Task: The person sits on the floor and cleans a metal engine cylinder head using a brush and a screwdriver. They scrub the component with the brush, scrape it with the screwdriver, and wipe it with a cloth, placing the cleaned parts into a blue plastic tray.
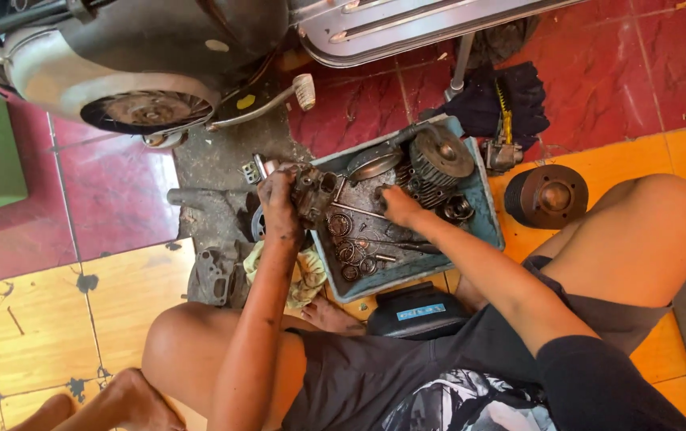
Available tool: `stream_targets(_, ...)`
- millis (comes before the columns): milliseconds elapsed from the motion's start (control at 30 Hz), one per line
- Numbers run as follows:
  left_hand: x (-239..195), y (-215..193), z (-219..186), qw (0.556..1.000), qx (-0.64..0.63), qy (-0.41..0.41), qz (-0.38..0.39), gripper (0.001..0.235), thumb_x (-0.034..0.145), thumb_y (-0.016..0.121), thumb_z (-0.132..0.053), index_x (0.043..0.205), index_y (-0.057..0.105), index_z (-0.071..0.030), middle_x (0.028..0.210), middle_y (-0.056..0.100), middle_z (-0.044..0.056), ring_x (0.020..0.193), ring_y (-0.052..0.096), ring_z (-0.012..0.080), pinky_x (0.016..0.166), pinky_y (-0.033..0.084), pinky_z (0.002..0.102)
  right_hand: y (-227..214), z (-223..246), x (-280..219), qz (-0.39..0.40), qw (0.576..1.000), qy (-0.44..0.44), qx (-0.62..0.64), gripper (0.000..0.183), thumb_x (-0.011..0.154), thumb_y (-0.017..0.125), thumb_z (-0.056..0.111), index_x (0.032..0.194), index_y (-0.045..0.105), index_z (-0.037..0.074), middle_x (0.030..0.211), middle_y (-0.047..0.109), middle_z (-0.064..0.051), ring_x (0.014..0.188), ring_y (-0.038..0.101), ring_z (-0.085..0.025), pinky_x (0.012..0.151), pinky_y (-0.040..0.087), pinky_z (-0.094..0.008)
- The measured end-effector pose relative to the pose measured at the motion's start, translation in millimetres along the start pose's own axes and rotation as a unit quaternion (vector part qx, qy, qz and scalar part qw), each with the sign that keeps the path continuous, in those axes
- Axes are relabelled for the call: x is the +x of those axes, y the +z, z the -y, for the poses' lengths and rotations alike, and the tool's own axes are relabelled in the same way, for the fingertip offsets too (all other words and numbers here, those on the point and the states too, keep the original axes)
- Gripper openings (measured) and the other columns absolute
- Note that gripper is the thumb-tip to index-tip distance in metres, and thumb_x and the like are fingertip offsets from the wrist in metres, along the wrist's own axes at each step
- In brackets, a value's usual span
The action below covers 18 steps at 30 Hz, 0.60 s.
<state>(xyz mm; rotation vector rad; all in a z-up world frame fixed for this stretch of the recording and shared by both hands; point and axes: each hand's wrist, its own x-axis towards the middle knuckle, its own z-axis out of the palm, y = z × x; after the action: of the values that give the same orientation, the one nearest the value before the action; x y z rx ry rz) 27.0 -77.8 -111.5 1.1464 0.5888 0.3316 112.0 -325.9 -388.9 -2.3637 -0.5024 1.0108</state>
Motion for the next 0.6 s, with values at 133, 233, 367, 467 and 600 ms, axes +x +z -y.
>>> stream_targets(133,12,-1,12,1.000,0.000,-0.006,-0.014,0.027,0.084,0.067,-0.029,0.070,0.067,-0.005,0.048,0.052,0.015,0.028,0.047,0.0230,0.024,0.043,0.035,11,-17,9,0.004,0.991,-0.063,-0.118,0.032,0.082,0.074,0.012,0.110,0.066,-0.001,0.117,0.059,-0.022,0.107,0.068,-0.041,0.086,0.062,-0.044)
stream_targets(233,15,-10,17,0.999,0.019,-0.024,-0.045,0.028,0.081,0.069,-0.031,0.072,0.068,-0.005,0.050,0.052,0.019,0.029,0.048,0.0268,0.021,0.044,0.038,9,-17,5,-0.002,0.982,-0.121,-0.147,0.024,0.081,0.071,0.007,0.102,0.070,-0.002,0.109,0.065,-0.021,0.102,0.070,-0.040,0.082,0.063,-0.043)
stream_targets(367,43,-28,66,0.995,0.047,-0.051,-0.074,0.043,0.083,0.074,-0.046,0.090,0.054,-0.009,0.069,0.054,0.020,0.046,0.057,0.0313,0.032,0.057,0.045,-32,40,-41,0.007,0.991,-0.075,-0.112,0.034,0.085,0.071,0.012,0.114,0.068,-0.006,0.122,0.063,-0.027,0.113,0.067,-0.043,0.095,0.059,-0.048)
stream_targets(467,38,-37,63,0.996,0.034,-0.040,-0.077,0.032,0.078,0.074,-0.036,0.078,0.068,-0.005,0.059,0.054,0.021,0.037,0.055,0.0286,0.025,0.048,0.039,-60,63,-39,-0.045,0.990,-0.117,-0.072,0.036,0.084,0.072,0.014,0.113,0.068,-0.008,0.113,0.063,-0.028,0.109,0.066,-0.046,0.091,0.058,-0.049)
stream_targets(600,3,11,5,0.992,0.078,0.083,-0.049,0.030,0.087,0.068,-0.029,0.066,0.062,-0.009,0.059,0.043,0.011,0.059,0.047,0.0186,0.052,0.037,0.039,-133,148,-105,-0.183,0.937,-0.293,0.055,0.019,0.086,0.068,0.004,0.102,0.072,-0.005,0.090,0.071,-0.027,0.090,0.070,-0.047,0.077,0.058,-0.048)
